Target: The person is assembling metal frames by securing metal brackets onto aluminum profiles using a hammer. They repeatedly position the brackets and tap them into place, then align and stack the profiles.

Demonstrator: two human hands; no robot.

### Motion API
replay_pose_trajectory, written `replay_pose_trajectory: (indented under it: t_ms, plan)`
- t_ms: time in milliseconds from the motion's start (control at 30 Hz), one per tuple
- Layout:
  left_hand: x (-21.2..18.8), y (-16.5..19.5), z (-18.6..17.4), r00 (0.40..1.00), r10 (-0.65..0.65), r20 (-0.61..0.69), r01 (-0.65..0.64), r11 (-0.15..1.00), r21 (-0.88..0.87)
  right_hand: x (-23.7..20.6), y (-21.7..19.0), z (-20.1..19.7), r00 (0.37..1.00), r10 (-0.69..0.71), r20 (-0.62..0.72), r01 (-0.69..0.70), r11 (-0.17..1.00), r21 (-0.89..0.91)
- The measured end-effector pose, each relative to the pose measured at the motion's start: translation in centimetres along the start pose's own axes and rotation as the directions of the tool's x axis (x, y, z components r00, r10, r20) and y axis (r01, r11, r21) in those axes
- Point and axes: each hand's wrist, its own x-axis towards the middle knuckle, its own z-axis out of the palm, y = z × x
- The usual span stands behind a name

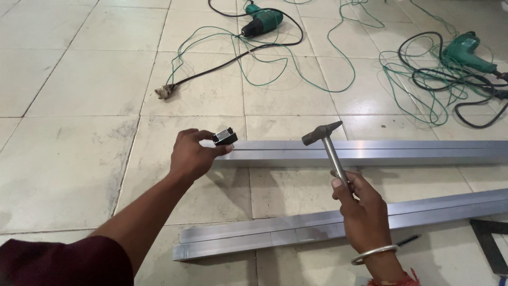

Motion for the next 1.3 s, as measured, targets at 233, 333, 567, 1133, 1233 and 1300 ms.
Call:
replay_pose_trajectory:
  t_ms: [233, 333, 567, 1133, 1233, 1300]
  plan:
    - [-2.4, 3.6, 0.8, 0.982, 0.189, -0.017, -0.184, 0.97, 0.161, 0.1, 0.3, 0.2, 0.999, -0.039, -0.019, 0.039, 0.999, 0.007]
    - [-3.0, 5.4, 2.3, 0.925, 0.365, 0.103, -0.365, 0.931, -0.023, 0.1, 0.1, 0.4, 0.999, -0.043, -0.013, 0.043, 0.999, 0.008]
    - [-2.7, 6.3, 4.2, 0.934, 0.274, 0.229, -0.258, 0.961, -0.099, -0.3, 0.0, 0.5, 1.0, -0.013, -0.003, 0.013, 1.0, -0.027]
    - [-2.0, 6.1, 4.4, 0.875, 0.388, 0.289, -0.373, 0.922, -0.108, -0.2, 0.1, 0.7, 1.0, -0.01, 0.002, 0.01, 0.998, -0.059]
    - [-1.9, 5.9, 4.8, 0.864, 0.407, 0.295, -0.418, 0.908, -0.029, -0.2, 0.4, 0.7, 1.0, -0.025, 0.013, 0.025, 0.998, -0.057]
    - [-1.8, 5.8, 4.8, 0.851, 0.43, 0.301, -0.451, 0.893, -0.002, -0.1, 0.6, 0.9, 1.0, -0.012, 0.028, 0.013, 0.999, -0.031]
